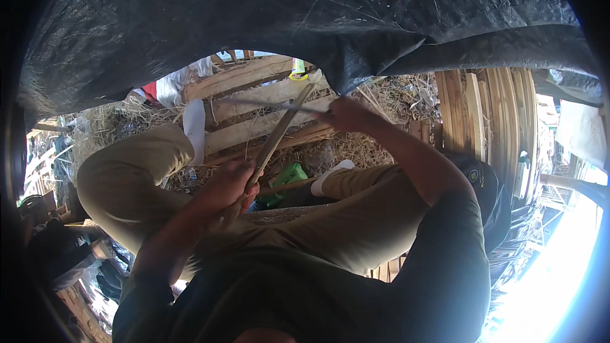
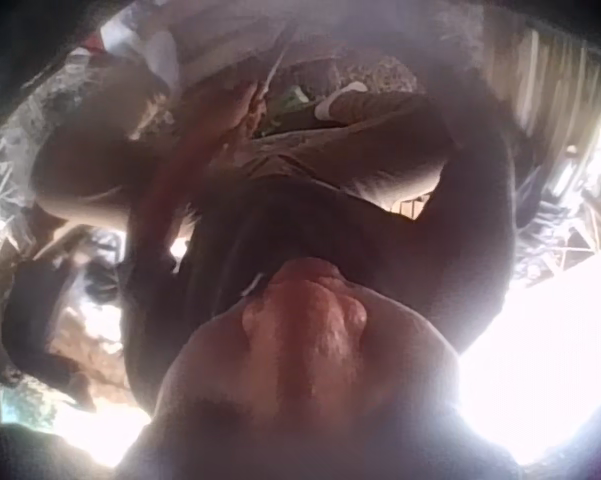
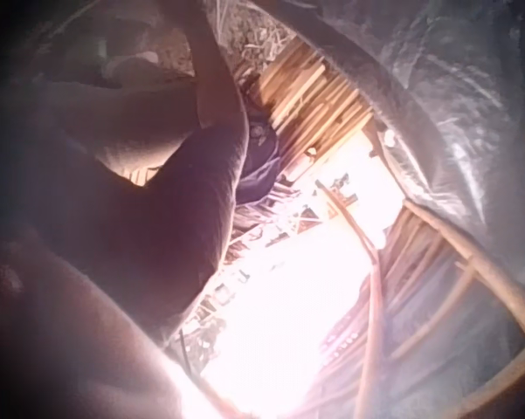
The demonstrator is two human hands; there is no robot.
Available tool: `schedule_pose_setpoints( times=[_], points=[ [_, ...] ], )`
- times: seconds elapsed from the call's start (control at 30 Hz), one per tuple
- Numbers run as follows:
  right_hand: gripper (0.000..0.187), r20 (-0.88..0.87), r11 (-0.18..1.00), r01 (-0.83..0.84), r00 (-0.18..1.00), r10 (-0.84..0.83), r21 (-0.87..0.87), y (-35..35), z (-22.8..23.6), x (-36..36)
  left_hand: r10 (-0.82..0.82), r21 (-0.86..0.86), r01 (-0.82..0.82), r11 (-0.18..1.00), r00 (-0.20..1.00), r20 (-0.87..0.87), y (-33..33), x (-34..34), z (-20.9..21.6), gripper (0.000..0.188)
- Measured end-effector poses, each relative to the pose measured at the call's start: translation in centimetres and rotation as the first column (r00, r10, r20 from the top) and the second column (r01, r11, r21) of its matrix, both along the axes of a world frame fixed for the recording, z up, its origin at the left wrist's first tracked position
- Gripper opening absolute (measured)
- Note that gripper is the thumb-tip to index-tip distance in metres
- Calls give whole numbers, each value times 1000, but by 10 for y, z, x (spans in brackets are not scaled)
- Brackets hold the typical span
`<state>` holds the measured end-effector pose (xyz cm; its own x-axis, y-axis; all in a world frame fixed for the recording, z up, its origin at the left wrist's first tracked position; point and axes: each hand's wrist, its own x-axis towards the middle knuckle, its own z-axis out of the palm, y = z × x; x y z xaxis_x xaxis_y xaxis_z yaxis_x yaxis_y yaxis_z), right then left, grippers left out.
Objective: The person scrapes and shaves bamboo sticks using a knife, stripping away layers from both a short piece and a long thin strip.
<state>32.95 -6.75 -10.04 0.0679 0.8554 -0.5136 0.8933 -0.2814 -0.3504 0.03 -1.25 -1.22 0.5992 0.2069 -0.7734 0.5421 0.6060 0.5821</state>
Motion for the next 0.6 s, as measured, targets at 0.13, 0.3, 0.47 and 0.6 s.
schedule_pose_setpoints(
  times=[0.13, 0.3, 0.47, 0.6],
  points=[
    [72, -87, 979, -191, 979, 185, -70, 7, 22, -32, -30, -29, 30, 999, 999, 27, -2, -2, 0, 35],
    [77, 41, 992, 111, 993, -109, -65, 4, -15, 26, 254, -511, -211, 833, 967, 15, 1, 5, -1, 26],
    [74, -144, 995, 69, 986, -79, -74, 1, 2, -28, 372, -551, -338, 763, 927, -54, 1, 4, 13, 20],
    [72, -68, 999, -39, 997, 41, 22, -2, -4, -5, 308, -584, -229, 779, 951, 38, 0, -2, 8, 22]
  ],
)
